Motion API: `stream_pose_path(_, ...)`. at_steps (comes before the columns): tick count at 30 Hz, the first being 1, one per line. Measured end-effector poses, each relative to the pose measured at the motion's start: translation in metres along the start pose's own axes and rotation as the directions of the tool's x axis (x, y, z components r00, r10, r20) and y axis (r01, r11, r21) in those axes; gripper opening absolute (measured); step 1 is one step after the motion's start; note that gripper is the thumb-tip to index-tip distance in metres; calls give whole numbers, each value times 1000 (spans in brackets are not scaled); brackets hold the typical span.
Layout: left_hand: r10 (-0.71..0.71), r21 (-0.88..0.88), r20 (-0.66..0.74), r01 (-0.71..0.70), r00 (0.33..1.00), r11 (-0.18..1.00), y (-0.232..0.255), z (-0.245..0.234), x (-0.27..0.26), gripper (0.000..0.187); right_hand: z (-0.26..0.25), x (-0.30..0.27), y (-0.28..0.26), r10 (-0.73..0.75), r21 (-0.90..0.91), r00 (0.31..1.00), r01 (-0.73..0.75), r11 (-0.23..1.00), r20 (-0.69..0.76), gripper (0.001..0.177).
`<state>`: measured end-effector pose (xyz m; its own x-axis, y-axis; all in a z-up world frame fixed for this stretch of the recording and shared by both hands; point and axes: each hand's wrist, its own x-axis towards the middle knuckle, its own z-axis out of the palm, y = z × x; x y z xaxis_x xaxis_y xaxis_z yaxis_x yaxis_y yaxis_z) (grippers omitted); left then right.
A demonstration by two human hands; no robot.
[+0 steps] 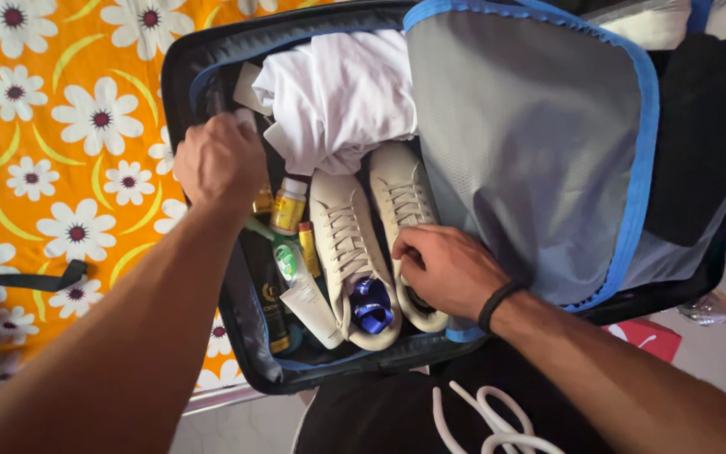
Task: The person secures a white garment bag with blue compression straps inside an open suitcase. They then place folded clothes, a pair of white sneakers, toiletries, and a black cap into the suitcase, arranging items to fit.
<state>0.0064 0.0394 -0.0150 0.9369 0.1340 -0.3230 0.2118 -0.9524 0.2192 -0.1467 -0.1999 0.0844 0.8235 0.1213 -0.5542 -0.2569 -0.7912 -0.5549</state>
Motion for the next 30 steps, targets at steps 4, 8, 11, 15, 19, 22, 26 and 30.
stream_pose_path(4,-98,-192,-22,92,995,977,-7,-2,-10,33,4,-1,1,51,-21,998,-51,999,26,19)
stream_pose_path(8,-186,-296,-34,168,982,940,-3,-9,-17,28,1,-1,0,54,-44,998,-52,998,43,21)
stream_pose_path(11,-152,-335,-50,127,987,934,5,1,-19,27,-2,0,-1,57,-44,998,-55,998,34,21)
stream_pose_path(15,-156,-374,-20,138,987,917,-1,36,-14,25,0,-5,-3,104,-46,993,-102,994,59,22)
stream_pose_path(19,-146,-812,383,408,912,418,-4,64,7,19,-4,-4,-3,66,-34,997,-65,997,27,21)
stream_pose_path(22,-231,-843,435,484,870,233,-16,61,24,23,-5,-9,-3,130,-3,990,-130,992,62,21)
stream_pose_path(26,-362,-718,453,574,815,393,-19,47,33,25,-8,-13,-3,178,8,982,-179,984,62,20)
stream_pose_path(30,-352,-589,329,482,876,648,-7,36,17,36,-7,-10,-4,146,14,988,-146,989,44,20)
